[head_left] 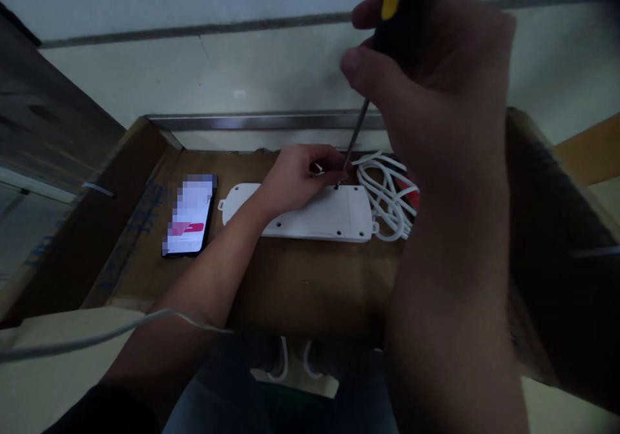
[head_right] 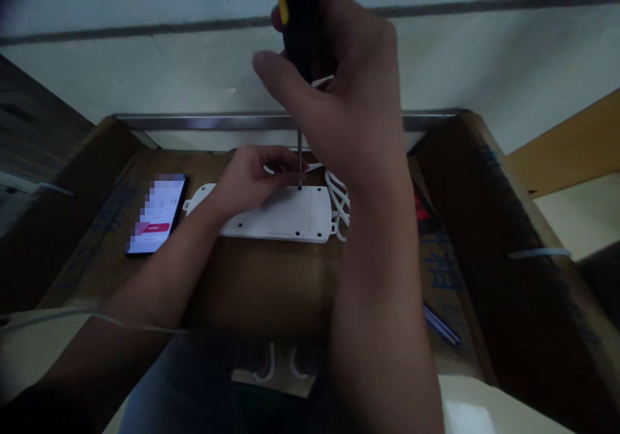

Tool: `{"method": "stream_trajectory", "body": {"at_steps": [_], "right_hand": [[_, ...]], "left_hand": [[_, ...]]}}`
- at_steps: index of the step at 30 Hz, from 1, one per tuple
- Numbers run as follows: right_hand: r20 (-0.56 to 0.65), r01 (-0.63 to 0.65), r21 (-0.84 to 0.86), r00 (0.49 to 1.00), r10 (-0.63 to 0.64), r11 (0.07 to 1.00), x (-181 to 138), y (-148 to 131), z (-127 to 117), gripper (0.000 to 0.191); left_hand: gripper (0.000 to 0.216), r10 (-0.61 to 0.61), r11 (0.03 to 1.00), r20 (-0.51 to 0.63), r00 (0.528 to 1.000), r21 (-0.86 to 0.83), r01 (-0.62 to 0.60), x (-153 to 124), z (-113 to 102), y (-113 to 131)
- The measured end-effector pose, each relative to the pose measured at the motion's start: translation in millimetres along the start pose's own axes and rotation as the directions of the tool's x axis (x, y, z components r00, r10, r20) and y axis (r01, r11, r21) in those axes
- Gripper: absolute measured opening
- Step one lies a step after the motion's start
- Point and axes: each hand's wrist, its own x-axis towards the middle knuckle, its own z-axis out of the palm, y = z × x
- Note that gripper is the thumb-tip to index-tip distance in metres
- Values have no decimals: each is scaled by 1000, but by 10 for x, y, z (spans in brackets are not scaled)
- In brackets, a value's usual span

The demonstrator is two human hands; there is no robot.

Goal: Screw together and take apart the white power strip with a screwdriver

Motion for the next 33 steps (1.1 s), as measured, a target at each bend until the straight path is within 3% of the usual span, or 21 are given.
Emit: {"method": "stream_trajectory", "body": {"at_steps": [4, 8, 11, 16, 26, 33], "right_hand": [[-37, 46, -203, 998, -54, 978, 1, -13, -27, 28], [-30, 93, -253, 994, -104, 963, 21, 12, -52, 34], [-28, 123, -274, 990, -136, 954, 16, 32, -48, 27], [-58, 123, -268, 988, -143, 956, -13, 38, -28, 19], [-97, 146, -264, 980, -176, 954, 30, 67, -43, 26], [-108, 88, -301, 986, -126, 950, 19, -2, -52, 24]], "left_hand": [[13, -2, 1000, -48, 999, 0, 2, 14, 35, -17], [17, 8, 1000, -80, 997, -7, -9, 21, 69, -51], [20, 3, 1000, -80, 997, -1, -3, 19, 73, -49], [9, 11, 1000, -16, 1000, 0, -11, 4, 15, -23], [28, -40, 984, 260, 965, 179, -8, -47, -117, -14], [32, -86, 979, 261, 962, 202, 33, -42, -110, -12]]}}
